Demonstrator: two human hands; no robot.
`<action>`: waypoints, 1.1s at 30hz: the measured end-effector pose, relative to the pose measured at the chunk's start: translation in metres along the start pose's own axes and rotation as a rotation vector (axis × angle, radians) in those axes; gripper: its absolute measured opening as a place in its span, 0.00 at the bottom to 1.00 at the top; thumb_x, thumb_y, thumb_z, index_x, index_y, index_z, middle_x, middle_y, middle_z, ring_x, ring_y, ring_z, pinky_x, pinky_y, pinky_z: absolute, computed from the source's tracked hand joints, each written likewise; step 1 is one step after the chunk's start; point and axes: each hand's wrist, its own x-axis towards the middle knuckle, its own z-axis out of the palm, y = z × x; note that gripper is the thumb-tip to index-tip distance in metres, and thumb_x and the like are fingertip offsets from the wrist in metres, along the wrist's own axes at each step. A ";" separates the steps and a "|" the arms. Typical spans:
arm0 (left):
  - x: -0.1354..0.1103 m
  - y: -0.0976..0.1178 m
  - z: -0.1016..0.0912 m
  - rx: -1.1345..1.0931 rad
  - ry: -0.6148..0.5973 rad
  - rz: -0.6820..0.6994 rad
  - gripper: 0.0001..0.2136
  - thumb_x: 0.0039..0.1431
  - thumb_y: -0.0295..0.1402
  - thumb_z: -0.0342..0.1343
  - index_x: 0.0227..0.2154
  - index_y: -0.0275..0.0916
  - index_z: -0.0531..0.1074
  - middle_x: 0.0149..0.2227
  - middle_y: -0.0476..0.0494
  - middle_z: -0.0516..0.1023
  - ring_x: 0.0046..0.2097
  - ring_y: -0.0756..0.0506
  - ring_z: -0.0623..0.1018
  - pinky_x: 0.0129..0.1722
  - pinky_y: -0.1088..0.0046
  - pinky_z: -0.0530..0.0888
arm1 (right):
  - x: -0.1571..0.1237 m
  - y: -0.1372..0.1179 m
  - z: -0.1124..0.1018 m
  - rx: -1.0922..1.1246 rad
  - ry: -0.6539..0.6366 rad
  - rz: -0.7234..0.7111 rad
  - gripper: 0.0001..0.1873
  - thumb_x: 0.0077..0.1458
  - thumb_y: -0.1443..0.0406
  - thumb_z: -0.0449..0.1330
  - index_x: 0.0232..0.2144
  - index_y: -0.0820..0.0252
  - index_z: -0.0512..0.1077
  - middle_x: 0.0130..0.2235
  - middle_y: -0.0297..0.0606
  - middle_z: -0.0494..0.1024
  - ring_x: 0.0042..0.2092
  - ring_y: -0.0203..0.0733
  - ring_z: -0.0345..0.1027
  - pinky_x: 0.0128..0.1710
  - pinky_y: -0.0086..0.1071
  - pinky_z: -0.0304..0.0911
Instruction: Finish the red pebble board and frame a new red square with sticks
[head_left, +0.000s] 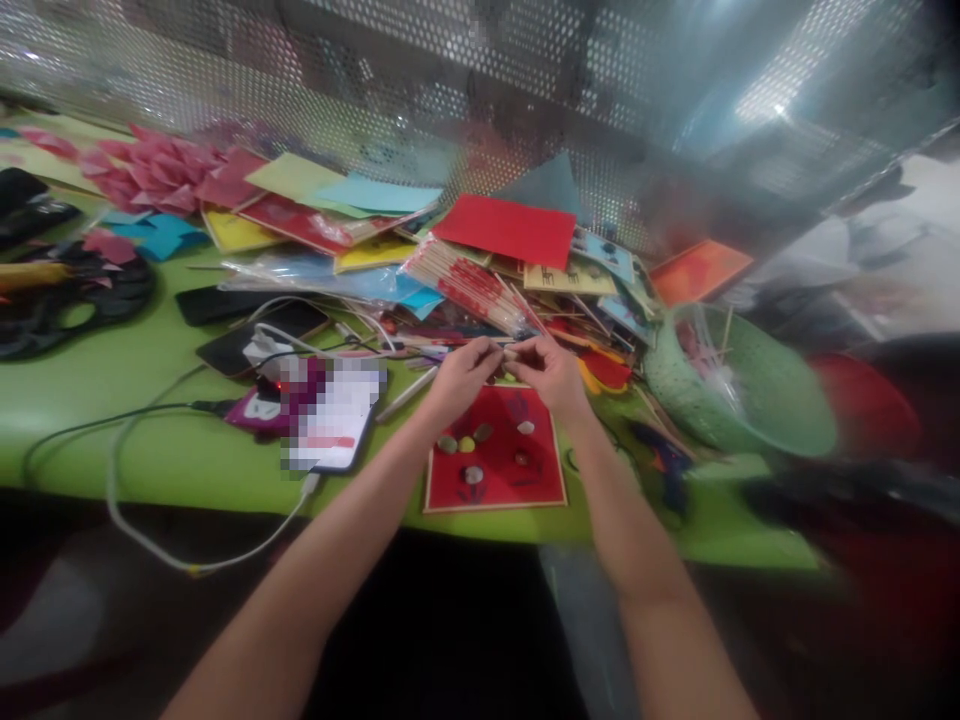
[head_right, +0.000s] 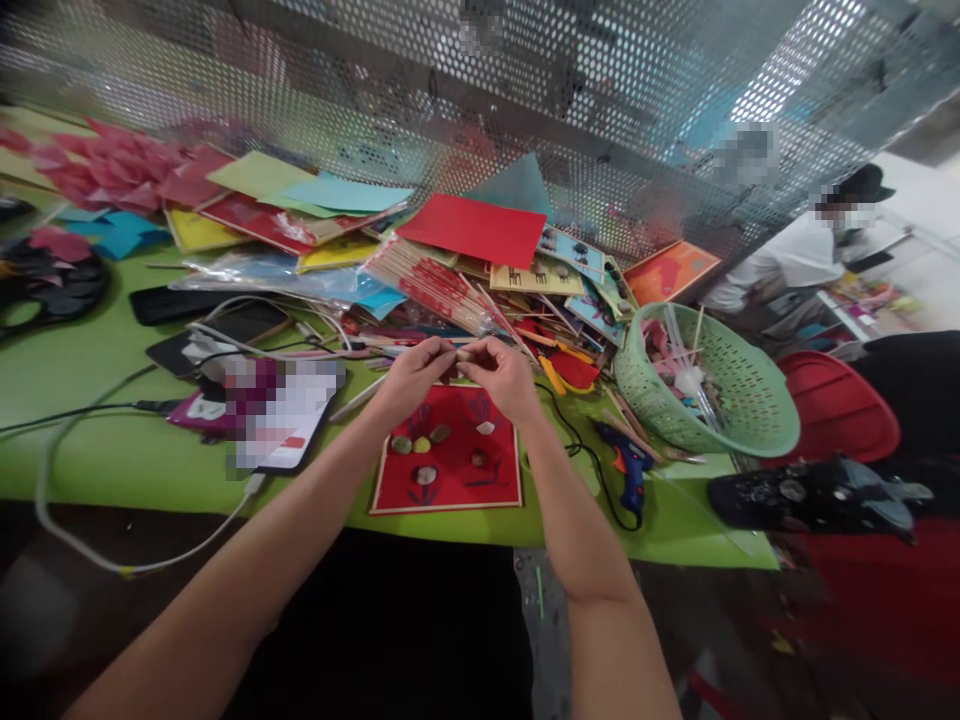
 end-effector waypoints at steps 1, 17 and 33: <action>0.000 0.000 0.000 -0.003 0.002 -0.001 0.09 0.65 0.38 0.52 0.30 0.40 0.68 0.26 0.51 0.71 0.30 0.50 0.71 0.33 0.73 0.67 | 0.000 0.001 0.000 0.006 0.000 0.007 0.22 0.45 0.50 0.73 0.36 0.59 0.76 0.32 0.35 0.80 0.35 0.40 0.74 0.39 0.36 0.72; 0.002 0.004 0.003 -0.252 -0.018 -0.058 0.10 0.61 0.39 0.55 0.29 0.39 0.69 0.27 0.49 0.73 0.30 0.50 0.73 0.31 0.74 0.71 | 0.002 0.002 -0.001 0.111 0.022 0.111 0.25 0.40 0.48 0.74 0.34 0.58 0.76 0.31 0.33 0.80 0.32 0.37 0.72 0.35 0.33 0.71; 0.002 0.001 0.000 0.068 0.006 0.020 0.10 0.64 0.40 0.52 0.33 0.40 0.71 0.30 0.49 0.76 0.32 0.49 0.73 0.34 0.74 0.68 | 0.002 0.001 0.000 0.059 0.049 0.056 0.22 0.42 0.50 0.74 0.35 0.57 0.77 0.32 0.35 0.82 0.34 0.40 0.76 0.39 0.37 0.74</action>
